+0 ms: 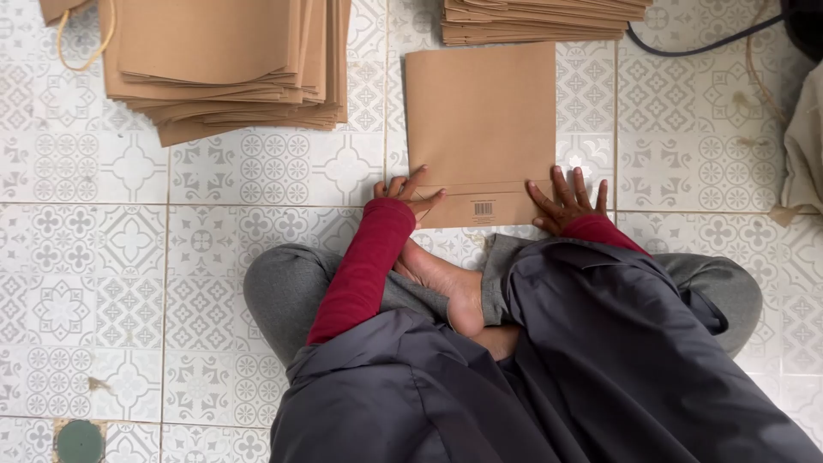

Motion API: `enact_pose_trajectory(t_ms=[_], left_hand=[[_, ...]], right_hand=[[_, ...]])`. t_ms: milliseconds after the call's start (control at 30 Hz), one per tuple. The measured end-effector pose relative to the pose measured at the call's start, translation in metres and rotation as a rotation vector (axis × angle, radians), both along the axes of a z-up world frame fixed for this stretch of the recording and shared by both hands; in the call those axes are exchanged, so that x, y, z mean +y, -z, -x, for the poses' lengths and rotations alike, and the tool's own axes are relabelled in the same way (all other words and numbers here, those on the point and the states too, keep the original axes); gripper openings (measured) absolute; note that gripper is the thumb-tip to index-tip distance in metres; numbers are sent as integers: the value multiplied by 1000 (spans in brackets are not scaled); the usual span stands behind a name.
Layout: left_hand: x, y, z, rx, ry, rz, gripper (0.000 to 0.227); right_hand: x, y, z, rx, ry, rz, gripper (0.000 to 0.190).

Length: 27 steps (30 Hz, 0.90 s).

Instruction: Folding the bottom of brown paper bags to create a base and stacking them on the floor.

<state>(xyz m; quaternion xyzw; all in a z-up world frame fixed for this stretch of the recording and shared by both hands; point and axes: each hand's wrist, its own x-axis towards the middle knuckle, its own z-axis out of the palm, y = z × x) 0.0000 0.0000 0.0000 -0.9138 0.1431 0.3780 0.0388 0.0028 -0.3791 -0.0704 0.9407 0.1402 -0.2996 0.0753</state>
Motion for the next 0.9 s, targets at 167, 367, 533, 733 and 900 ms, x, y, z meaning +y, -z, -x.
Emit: enact_pose_trajectory(t_ms=[167,367,533,733,900], left_hand=[[2,23,1,-40,-9,30,83],[1,10,13,-69,0,10,77],[6,87,0,-67,-93,12,66],[-28,108,9,-351,-413,99,92],[-43,157,11,-665,-267,40,61]], right_hand=[[-2,4,-4,58,57,-70,68],[-7,16,-7,46,105,-189,70],[-4,-19,9,-1,37,-334,60],[-2,5,7,-336,-153,59,65],[-6,-19,17,-316,-353,188,60]])
